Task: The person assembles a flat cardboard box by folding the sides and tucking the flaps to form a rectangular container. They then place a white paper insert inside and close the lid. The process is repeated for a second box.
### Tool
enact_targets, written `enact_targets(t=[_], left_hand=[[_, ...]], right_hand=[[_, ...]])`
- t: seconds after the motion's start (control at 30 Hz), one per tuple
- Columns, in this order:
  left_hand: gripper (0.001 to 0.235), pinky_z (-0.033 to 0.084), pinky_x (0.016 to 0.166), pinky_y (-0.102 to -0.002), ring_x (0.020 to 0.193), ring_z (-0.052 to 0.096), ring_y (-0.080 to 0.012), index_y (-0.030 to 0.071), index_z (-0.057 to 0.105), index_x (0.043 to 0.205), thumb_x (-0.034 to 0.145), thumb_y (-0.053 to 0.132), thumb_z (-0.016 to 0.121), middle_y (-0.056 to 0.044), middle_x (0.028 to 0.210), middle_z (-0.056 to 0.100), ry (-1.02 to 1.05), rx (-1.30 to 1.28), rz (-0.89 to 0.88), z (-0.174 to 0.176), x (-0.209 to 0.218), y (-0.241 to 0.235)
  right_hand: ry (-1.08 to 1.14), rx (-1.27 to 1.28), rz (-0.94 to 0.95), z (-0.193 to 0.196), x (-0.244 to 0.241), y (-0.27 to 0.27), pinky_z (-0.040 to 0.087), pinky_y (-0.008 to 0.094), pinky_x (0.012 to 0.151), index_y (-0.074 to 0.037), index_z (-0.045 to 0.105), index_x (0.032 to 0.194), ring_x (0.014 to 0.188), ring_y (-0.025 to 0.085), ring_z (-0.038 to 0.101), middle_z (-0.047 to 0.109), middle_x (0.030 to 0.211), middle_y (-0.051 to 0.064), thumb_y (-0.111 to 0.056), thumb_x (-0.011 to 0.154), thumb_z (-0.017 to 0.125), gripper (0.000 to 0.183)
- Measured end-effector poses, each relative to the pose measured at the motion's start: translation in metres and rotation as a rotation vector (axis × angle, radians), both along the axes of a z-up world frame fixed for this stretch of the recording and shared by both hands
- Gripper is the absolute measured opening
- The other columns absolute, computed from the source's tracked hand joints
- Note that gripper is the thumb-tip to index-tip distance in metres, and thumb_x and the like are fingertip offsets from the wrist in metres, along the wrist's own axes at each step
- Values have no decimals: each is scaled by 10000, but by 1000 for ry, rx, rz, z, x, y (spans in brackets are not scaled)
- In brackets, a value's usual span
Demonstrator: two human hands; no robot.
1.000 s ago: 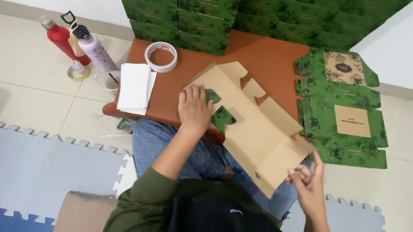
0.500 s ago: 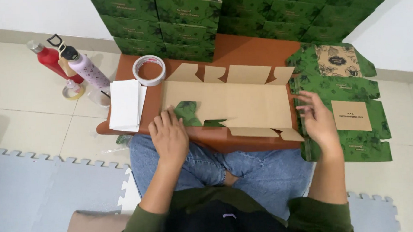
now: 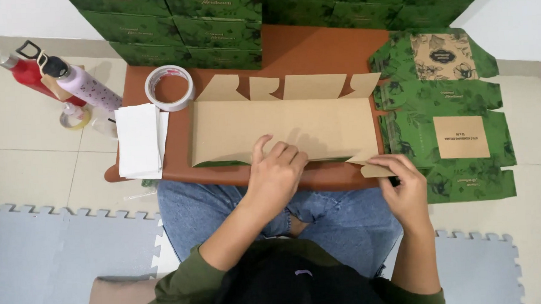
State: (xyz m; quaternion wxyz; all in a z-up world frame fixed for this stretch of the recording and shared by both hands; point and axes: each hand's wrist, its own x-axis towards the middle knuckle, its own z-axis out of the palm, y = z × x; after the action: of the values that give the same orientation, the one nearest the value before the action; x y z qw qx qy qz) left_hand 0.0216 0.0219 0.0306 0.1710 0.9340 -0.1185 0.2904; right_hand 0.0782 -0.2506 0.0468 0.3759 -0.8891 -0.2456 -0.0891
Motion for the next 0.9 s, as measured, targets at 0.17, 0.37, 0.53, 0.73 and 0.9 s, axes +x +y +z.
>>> enact_targets(t=[0.17, 0.37, 0.53, 0.73, 0.9], left_hand=[[68, 273, 1080, -549, 786, 625, -212, 73, 709, 877, 924, 117, 685, -57, 729, 636, 83, -79, -5, 21, 9, 5], [88, 225, 1098, -565, 809, 650, -228, 44, 713, 941, 944, 102, 647, -94, 750, 676, 231, -127, -84, 21, 6, 6], [120, 223, 1106, -556, 816, 654, -214, 47, 717, 972, 975, 114, 617, -86, 770, 684, 276, -136, -105, 16, 4, 8], [133, 207, 1105, -552, 817, 641, -210, 45, 717, 964, 989, 110, 604, -80, 749, 669, 218, -175, -134, 13, 5, 11], [126, 197, 1118, -566, 818, 636, -204, 55, 725, 940, 983, 112, 621, -74, 739, 673, 199, -204, -182, 15, 1, 14]], right_hand=[[-127, 54, 46, 12, 3, 12, 538, 440, 819, -94, 774, 1009, 920, 341, 695, 730, 972, 90, 85, 874, 678, 243], [-371, 12, 92, 20, 2, 38, 523, 430, 704, -82, 778, 980, 789, 327, 669, 710, 883, 73, 16, 889, 774, 134], [-413, -41, 80, 18, -1, 45, 502, 386, 684, -86, 791, 968, 763, 273, 662, 708, 858, 39, -21, 895, 806, 98], [-491, -102, 223, 29, -1, 53, 489, 391, 635, -74, 762, 931, 715, 302, 641, 687, 808, 66, 1, 883, 770, 90], [-460, -166, 280, 42, -10, 48, 476, 375, 656, -134, 760, 886, 692, 268, 634, 699, 782, 18, -13, 878, 739, 122]])
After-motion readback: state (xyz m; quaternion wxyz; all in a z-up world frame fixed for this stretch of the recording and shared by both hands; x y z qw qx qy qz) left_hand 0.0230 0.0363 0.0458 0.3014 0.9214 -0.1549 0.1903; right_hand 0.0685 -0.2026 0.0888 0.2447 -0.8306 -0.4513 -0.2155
